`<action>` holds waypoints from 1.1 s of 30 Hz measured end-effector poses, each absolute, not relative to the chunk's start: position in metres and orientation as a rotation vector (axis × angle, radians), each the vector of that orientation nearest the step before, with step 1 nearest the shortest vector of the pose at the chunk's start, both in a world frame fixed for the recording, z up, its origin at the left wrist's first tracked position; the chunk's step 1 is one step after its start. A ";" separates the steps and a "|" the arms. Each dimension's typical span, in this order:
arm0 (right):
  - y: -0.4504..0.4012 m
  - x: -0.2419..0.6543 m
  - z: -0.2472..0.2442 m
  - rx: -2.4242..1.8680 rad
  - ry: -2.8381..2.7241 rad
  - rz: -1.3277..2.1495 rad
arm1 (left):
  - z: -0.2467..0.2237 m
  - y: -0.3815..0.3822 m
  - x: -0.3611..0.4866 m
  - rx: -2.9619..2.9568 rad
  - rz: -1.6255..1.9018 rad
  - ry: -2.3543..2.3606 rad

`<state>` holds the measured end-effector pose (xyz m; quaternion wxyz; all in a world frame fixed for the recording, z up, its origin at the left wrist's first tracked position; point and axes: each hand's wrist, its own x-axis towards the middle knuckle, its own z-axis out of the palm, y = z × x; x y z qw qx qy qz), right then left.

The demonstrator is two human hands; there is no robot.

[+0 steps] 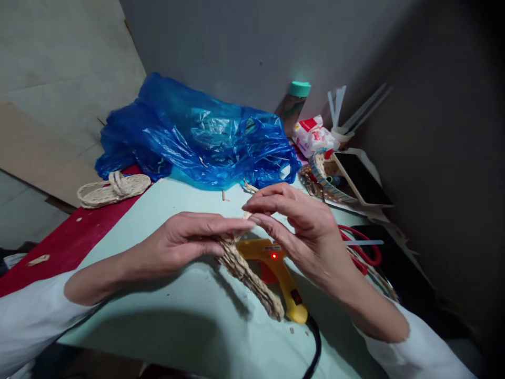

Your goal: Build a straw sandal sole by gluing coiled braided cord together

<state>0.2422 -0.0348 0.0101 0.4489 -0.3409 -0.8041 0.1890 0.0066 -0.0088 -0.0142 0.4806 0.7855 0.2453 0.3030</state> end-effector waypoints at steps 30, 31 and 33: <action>-0.103 0.274 -0.020 -2.018 -1.909 0.986 | -0.010 0.014 0.002 2.184 1.305 0.817; -0.104 0.276 -0.019 -2.002 -1.849 1.032 | -0.009 0.014 0.002 2.146 1.283 0.820; -0.107 0.277 -0.016 -1.954 -1.733 1.122 | -0.008 0.014 0.001 2.076 1.239 0.824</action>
